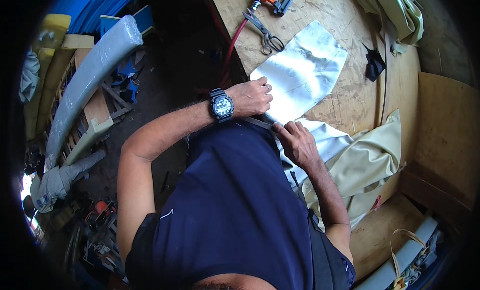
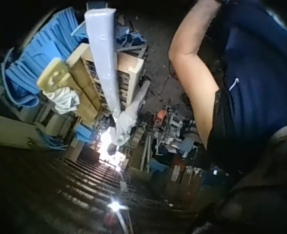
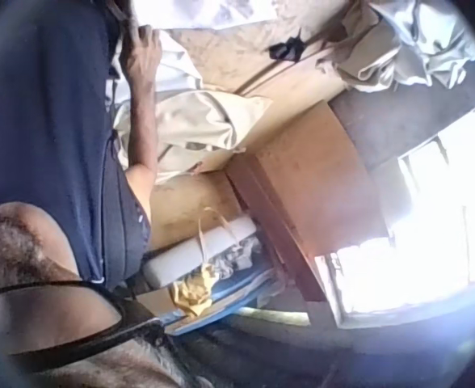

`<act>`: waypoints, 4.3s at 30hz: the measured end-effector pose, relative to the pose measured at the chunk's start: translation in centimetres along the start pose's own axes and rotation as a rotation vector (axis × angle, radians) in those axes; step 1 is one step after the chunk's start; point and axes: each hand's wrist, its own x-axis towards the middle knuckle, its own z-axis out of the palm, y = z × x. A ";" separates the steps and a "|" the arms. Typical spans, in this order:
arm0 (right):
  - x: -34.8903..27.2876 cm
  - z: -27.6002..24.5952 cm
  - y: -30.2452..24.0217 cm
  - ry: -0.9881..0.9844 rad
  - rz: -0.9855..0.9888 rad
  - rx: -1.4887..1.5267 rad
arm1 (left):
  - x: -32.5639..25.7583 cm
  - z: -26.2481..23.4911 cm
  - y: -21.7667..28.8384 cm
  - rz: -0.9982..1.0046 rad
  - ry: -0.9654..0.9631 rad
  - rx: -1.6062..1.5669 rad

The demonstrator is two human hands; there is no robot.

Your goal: Cutting and preparing upholstery fabric for furniture assembly at a workbench.

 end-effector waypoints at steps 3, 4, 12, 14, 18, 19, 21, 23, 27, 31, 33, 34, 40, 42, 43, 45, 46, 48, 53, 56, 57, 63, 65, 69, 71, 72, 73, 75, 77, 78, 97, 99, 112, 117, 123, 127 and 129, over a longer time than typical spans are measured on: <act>0.4 0.2 -0.2 0.031 -0.013 0.005 | -0.5 -0.1 -0.4 0.023 0.014 0.011; 0.5 0.2 -0.2 0.033 -0.019 -0.008 | -0.6 -0.1 -0.4 0.016 0.039 0.012; 0.8 0.2 -0.2 0.022 -0.004 0.012 | -1.0 0.4 -0.6 -0.025 0.066 -0.035; 0.8 0.2 -0.1 0.032 0.004 0.011 | -1.3 1.2 -0.9 -0.114 0.142 -0.099; 1.0 1.0 0.3 0.096 0.000 0.032 | -3.1 1.7 -1.7 -0.376 0.154 -0.486; 1.1 1.2 0.4 0.096 0.020 0.026 | -3.1 1.9 -1.6 -0.358 0.157 -0.498; 1.5 1.8 0.5 0.106 0.026 0.023 | -3.4 1.8 -1.3 -0.468 0.164 -0.541; 1.7 2.3 0.5 0.106 0.033 0.023 | -3.3 1.8 -1.2 -0.464 0.159 -0.536; 2.2 2.4 0.6 0.094 0.036 0.029 | -3.1 1.7 -1.2 -0.416 0.213 -0.482; 2.8 2.0 0.8 0.090 0.023 -0.007 | -2.9 1.2 -0.9 -0.409 0.198 -0.474; 3.0 2.1 1.1 0.069 0.034 -0.015 | -2.9 1.2 -0.9 -0.411 0.192 -0.473; 3.0 2.3 1.2 0.083 0.016 -0.007 | -2.9 1.2 -0.9 -0.412 0.188 -0.470; 3.2 2.2 1.2 0.085 0.013 0.014 | -3.0 1.0 -0.9 -0.411 0.204 -0.474; 3.0 1.9 1.4 0.085 0.019 0.021 | -3.1 0.9 -0.9 -0.416 0.202 -0.473; 2.6 1.7 1.6 0.089 0.037 0.037 | -3.1 0.8 -1.0 -0.419 0.200 -0.472; 1.9 1.0 2.1 0.097 0.053 0.053 | -3.1 0.6 -1.1 -0.442 0.217 -0.475; 1.5 0.2 2.2 0.078 0.110 0.063 | -3.0 0.6 -1.2 -0.465 0.234 -0.480; 0.8 -0.5 2.4 0.073 0.139 0.058 | -3.0 0.4 -1.5 -0.465 0.237 -0.489; 1.9 -0.1 1.2 0.099 0.049 0.067 | -3.1 0.7 -1.6 -0.469 0.231 -0.506; 2.8 0.8 1.3 0.129 0.015 0.045 | -3.1 0.4 -1.6 -0.464 0.208 -0.500; 3.0 0.9 1.4 0.129 0.015 0.047 | -3.2 0.4 -1.5 -0.455 0.222 -0.492; 3.5 1.2 1.5 0.099 0.022 0.069 | -3.3 0.3 -1.4 -0.462 0.213 -0.488; 3.5 1.3 1.6 0.099 0.015 0.075 | -3.3 0.4 -1.4 -0.463 0.210 -0.495; 3.5 1.6 1.9 0.109 0.028 0.102 | -3.4 0.4 -1.4 -0.454 0.243 -0.478; 3.1 1.2 2.3 0.093 0.081 0.175 | -3.4 0.4 -1.4 -0.453 0.248 -0.472; 2.7 0.9 2.6 0.092 0.079 0.174 | -3.4 0.3 -1.4 -0.467 0.237 -0.480; 2.2 0.5 3.0 0.062 0.131 0.179 | -3.4 0.3 -1.4 -0.481 0.227 -0.488; 1.7 0.2 3.2 0.029 0.183 0.184 | -3.4 0.3 -1.4 -0.500 0.233 -0.505; 1.4 0.0 3.3 0.084 0.136 0.161 | -3.4 0.4 -1.7 -0.516 0.238 -0.524; 1.4 -0.1 3.1 0.082 0.140 0.160 | -3.4 0.3 -2.0 -0.512 0.253 -0.513; 4.3 2.1 1.8 0.157 0.023 0.143 | -3.5 -0.4 -2.0 -0.512 0.212 -0.519; 3.9 2.1 2.3 0.138 0.065 0.204 | -3.5 -0.3 -2.0 -0.511 0.217 -0.516; 4.4 0.6 2.0 0.159 0.040 0.145 | -3.0 -1.2 -3.3 -0.569 0.305 -0.536; 5.4 1.0 1.7 0.129 0.049 0.114 | -3.2 -1.3 -3.3 -0.549 0.285 -0.539; 5.7 0.6 1.2 0.113 0.078 0.105 | -3.2 -1.4 -3.3 -0.541 0.309 -0.536; 3.5 -0.7 2.3 0.169 0.154 0.153 | -2.8 -1.4 -3.5 -0.555 0.320 -0.525; 1.7 -2.1 2.7 0.135 0.248 0.139 | -2.0 -2.0 -4.0 -0.679 0.375 -0.619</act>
